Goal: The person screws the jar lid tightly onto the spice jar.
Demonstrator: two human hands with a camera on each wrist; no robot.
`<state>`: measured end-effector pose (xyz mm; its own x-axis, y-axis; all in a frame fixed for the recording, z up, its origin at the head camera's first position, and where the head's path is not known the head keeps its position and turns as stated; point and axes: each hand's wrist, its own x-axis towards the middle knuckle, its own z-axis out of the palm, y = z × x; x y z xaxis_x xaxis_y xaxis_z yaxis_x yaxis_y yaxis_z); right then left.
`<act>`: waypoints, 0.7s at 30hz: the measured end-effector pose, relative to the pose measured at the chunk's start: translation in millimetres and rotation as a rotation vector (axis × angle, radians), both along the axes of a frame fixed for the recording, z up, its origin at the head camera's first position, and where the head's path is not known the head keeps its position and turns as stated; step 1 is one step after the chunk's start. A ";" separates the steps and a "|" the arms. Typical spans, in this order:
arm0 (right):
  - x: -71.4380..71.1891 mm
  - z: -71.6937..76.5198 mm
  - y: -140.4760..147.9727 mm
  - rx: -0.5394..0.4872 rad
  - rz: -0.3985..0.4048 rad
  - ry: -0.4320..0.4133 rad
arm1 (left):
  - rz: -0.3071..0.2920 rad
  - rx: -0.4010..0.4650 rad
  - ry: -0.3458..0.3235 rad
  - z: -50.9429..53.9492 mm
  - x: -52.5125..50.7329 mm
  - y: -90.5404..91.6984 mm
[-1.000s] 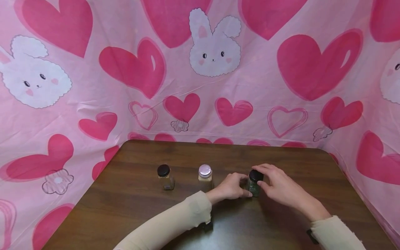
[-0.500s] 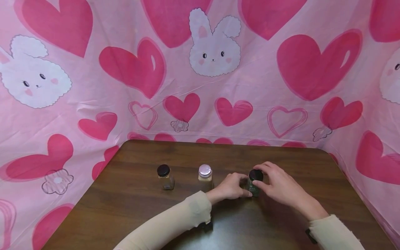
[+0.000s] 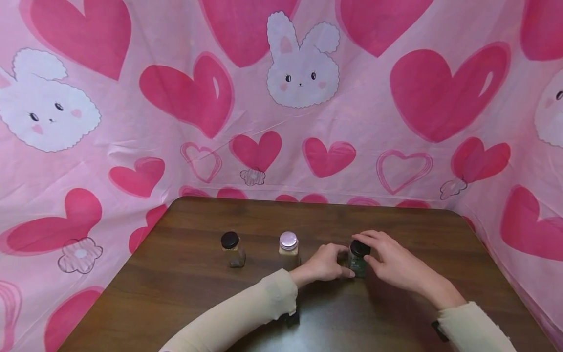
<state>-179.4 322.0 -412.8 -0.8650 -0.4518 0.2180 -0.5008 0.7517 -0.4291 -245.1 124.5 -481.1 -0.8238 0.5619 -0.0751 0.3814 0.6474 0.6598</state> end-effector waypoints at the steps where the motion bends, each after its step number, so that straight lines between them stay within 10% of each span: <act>1: 0.0 -0.3 -0.2 -0.003 -0.002 -0.004 | 0.001 -0.002 0.002 -0.1 0.0 0.1; 21: 0.4 -4.8 -7.1 0.007 -0.077 0.088 | 0.025 -0.001 0.020 7.4 4.5 -1.3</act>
<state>-179.1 314.9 -417.6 -0.8747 -0.3870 0.2918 -0.4773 0.7922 -0.3802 -240.6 123.2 -473.7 -0.8390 0.5409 -0.0590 0.3783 0.6578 0.6513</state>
